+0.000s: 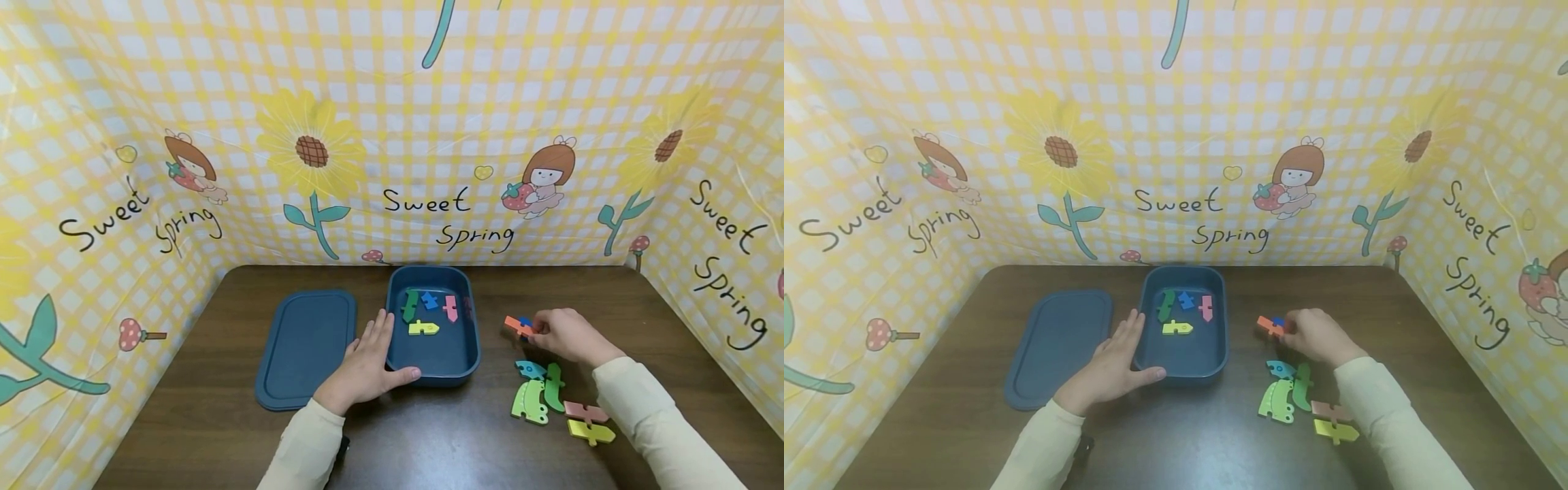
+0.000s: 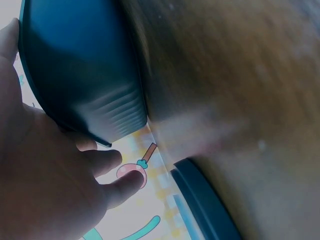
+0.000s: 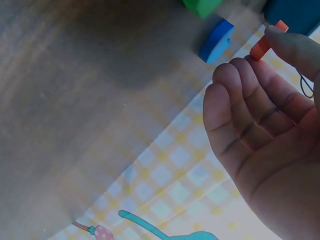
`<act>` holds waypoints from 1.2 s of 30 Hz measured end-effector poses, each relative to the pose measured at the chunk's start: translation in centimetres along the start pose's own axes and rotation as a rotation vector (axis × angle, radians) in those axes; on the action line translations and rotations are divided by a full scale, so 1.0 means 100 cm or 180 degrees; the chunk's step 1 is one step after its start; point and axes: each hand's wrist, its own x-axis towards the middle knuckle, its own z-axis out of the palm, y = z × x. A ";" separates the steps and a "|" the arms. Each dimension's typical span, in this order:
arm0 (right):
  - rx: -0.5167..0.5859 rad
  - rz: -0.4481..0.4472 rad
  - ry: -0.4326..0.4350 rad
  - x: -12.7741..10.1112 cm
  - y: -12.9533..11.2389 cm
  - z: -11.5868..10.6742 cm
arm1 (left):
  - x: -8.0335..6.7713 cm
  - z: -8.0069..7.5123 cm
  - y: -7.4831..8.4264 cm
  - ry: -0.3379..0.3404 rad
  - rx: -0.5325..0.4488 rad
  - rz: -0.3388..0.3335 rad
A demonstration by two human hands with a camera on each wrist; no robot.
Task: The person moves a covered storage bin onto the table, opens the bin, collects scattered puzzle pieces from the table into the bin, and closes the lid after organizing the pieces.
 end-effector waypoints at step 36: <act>-0.0157 -0.0335 0.0231 0.024 -0.042 -0.034 | 0.000 -0.002 -0.001 0.0001 -0.0009 0.0023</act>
